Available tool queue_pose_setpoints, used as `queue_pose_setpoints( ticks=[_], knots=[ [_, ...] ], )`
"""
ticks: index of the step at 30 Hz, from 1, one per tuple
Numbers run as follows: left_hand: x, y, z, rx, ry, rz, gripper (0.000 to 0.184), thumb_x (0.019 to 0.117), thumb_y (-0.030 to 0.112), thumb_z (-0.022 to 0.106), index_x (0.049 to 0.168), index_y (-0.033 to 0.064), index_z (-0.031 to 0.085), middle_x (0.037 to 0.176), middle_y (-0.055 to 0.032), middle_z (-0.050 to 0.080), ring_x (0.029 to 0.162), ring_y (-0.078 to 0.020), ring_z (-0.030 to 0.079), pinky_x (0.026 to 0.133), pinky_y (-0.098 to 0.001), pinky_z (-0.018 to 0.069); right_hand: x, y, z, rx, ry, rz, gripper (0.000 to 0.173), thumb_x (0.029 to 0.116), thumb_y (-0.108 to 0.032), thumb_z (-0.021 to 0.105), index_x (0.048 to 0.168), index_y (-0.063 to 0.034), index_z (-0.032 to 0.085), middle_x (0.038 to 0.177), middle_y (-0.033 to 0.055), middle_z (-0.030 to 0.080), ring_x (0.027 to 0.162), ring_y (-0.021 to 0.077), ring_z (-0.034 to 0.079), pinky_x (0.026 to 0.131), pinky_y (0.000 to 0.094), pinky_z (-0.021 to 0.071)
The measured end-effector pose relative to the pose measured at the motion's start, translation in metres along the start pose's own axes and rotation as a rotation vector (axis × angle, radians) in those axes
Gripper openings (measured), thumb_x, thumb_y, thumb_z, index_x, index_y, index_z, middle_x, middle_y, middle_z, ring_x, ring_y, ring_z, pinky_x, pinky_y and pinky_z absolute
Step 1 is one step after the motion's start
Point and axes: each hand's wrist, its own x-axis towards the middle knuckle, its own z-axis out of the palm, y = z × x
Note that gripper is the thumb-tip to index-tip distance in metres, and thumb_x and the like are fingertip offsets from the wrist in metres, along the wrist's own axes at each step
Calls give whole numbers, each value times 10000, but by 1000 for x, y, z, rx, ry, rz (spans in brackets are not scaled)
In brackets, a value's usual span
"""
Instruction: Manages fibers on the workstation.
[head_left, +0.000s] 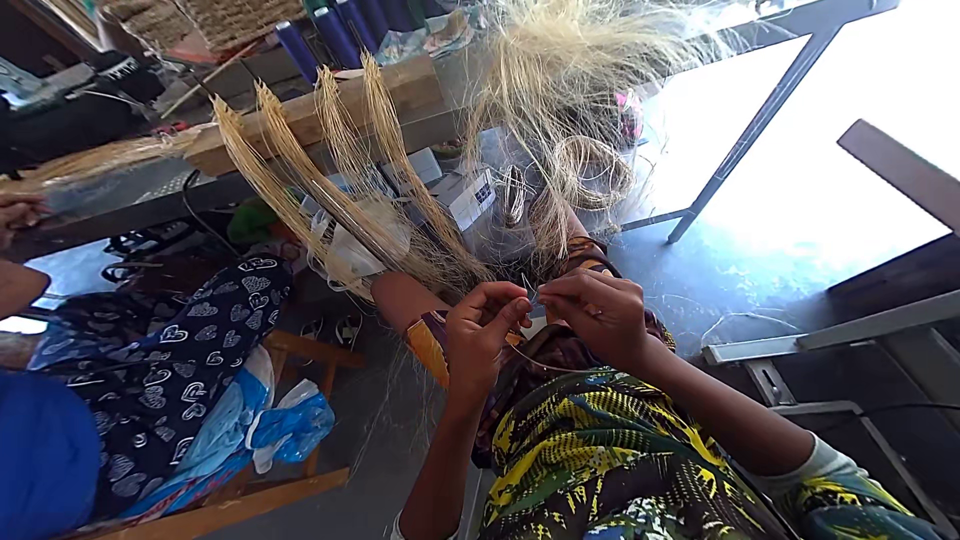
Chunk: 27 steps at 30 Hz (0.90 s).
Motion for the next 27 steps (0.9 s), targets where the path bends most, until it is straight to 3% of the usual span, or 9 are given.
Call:
queue_pose_setpoints(
  ticks=[5,11,21,23,25,27],
  knots=[
    [1,0,2,-30,14,-41,159,917,-71,652,1044,8,705,844,-48,733,713,-89,694,701,-227,597,0,-1,1,38,-13,24,91,948,-57,687,972,8,746,878,58,738,780,39,669,730,186,557],
    [1,-3,3,-17,26,-10,121,927,-57,655,964,25,734,838,-33,735,712,-70,685,708,-217,591,0,-1,2,59,-31,44,98,949,-65,690,968,14,745,868,59,732,767,29,660,727,176,554],
    [2,-8,2,-15,-19,36,122,939,-33,642,953,61,719,863,-1,717,751,-53,671,740,-216,579,-3,1,4,74,-70,65,108,963,-83,685,971,6,746,872,52,739,777,35,668,743,193,560],
    [2,-10,1,-27,-15,57,124,929,-17,651,939,84,722,906,8,707,824,-57,669,797,-228,573,-3,-1,6,153,-96,166,116,967,-77,677,981,23,734,857,48,730,754,24,669,724,179,572],
    [3,-11,2,-18,4,64,101,906,28,687,917,112,741,1005,9,682,941,-79,651,848,-247,563,-2,-5,6,311,-192,398,138,979,-93,661,1043,26,687,883,41,721,762,34,680,718,201,587],
    [2,-11,3,13,42,40,91,897,41,691,900,117,741,1078,0,664,992,-94,641,849,-251,567,-2,-2,7,501,-318,587,233,975,-127,681,1147,27,649,994,54,716,881,74,692,808,257,593]
  ],
)
